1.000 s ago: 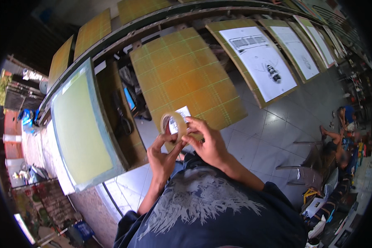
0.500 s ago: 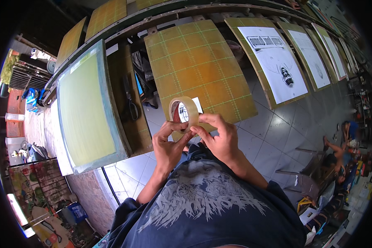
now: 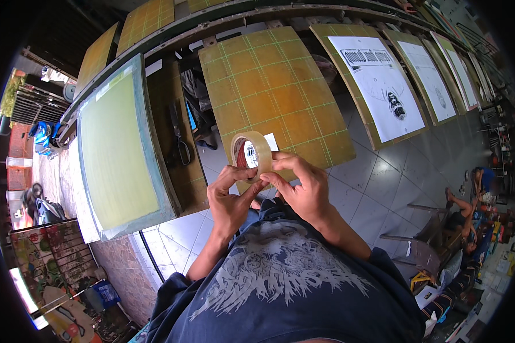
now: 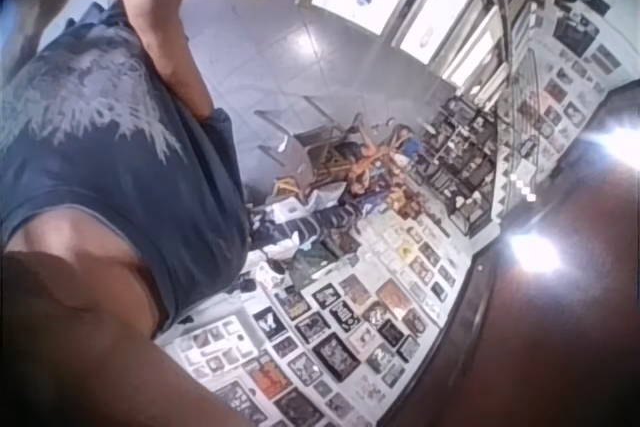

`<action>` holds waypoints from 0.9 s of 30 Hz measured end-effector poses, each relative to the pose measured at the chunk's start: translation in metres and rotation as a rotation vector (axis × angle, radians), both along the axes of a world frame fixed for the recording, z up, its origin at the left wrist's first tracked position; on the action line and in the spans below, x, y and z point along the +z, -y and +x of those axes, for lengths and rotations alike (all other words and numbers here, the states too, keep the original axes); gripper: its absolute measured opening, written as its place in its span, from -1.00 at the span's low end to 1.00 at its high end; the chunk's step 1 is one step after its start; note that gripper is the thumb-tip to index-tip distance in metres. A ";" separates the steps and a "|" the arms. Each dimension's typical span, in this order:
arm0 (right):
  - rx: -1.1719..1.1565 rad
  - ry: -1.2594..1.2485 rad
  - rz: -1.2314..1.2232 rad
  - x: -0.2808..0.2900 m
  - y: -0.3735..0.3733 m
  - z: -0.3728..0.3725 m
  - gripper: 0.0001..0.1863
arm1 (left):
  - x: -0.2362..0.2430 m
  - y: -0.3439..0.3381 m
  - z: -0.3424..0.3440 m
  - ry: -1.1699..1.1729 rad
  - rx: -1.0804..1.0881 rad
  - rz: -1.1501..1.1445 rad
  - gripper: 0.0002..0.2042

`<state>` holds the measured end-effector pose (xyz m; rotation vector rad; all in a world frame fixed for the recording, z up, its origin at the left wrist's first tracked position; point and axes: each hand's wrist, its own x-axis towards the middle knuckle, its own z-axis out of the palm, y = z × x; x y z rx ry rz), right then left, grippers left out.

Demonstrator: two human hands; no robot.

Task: The person prepares screen printing frames by applying tape to the edges and securing stencils. They use scissors to cut tape and place paper stencils onto the frames, smoothing them down. The person then lifts and positions the frames on a workbench.

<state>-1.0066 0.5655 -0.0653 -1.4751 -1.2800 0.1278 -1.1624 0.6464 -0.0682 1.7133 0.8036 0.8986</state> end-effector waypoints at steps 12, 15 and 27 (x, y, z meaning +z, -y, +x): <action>-0.023 -0.024 -0.017 0.009 0.004 0.005 -0.88 | -0.002 0.002 0.004 0.000 -0.028 0.063 -0.74; -0.067 0.130 0.037 0.004 0.002 0.003 -0.85 | -0.003 0.008 0.005 0.015 -0.017 -0.005 -0.77; -0.077 0.134 -0.093 -0.014 0.001 0.001 -0.85 | -0.009 0.011 0.010 -0.033 -0.009 -0.078 -0.79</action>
